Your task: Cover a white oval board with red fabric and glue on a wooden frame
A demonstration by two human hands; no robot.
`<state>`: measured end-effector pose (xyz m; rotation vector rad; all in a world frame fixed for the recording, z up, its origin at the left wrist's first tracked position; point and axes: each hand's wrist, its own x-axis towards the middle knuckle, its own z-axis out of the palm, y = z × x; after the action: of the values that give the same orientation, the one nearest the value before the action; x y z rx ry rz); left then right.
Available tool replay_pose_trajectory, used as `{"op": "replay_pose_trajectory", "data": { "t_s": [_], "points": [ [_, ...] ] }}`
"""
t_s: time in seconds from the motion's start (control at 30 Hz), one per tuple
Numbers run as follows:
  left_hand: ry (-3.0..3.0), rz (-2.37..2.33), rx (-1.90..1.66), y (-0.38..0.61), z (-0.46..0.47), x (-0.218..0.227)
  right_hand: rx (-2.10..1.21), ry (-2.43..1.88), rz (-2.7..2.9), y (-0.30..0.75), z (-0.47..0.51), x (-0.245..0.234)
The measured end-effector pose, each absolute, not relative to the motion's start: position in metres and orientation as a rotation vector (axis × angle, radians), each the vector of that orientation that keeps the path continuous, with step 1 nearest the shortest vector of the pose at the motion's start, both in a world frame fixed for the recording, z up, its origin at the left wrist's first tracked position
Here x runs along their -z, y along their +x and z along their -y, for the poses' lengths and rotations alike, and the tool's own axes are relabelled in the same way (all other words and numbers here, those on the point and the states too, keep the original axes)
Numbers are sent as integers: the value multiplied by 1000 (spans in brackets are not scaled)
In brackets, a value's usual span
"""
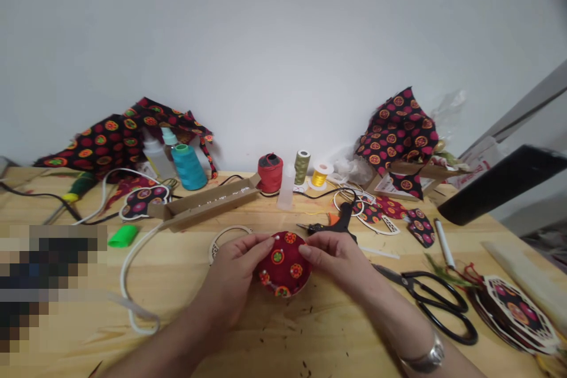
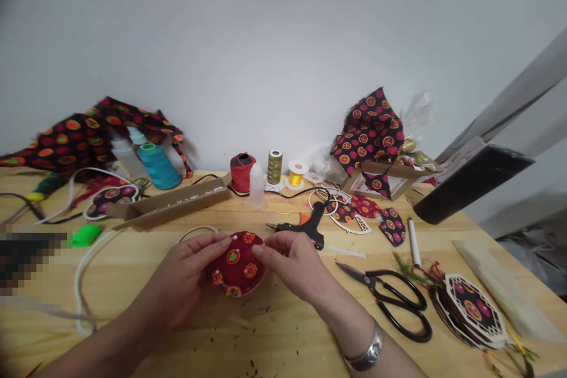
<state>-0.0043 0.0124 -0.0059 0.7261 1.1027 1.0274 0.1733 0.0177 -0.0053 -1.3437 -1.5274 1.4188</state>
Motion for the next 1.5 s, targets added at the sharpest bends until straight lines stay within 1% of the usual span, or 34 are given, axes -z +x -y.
{"op": "replay_pose_trajectory", "data": {
  "t_s": [0.17,0.3,0.4,0.53,0.73,0.93,1.17,1.33,1.5],
  "points": [
    [663,-1081,-1101,-5,-13,5,-1461,-1360,1435,172,-18,4],
    [661,-1015,-1070,-5,-12,4,-1466,-1360,1394,175,-19,6],
    [717,-983,-1018,-6,-10,4,-1517,-1315,1430,179,-20,7],
    [831,-1013,-898,-7,-6,6,-1585,-1254,1609,185,-19,5],
    [1045,-1148,-737,-5,-6,2,-1562,-1235,1792,185,-17,2],
    [964,-1134,-884,-8,-10,6,-1439,-1231,1686,182,-18,-2],
    [728,-1070,-1009,-9,-12,3,-1448,-1334,1527,179,-21,1],
    [759,-989,-978,-9,-11,4,-1408,-1358,1507,181,-23,6],
    [930,-1080,-893,-9,-11,5,-1502,-1276,1648,184,-20,7]
  ]
}}
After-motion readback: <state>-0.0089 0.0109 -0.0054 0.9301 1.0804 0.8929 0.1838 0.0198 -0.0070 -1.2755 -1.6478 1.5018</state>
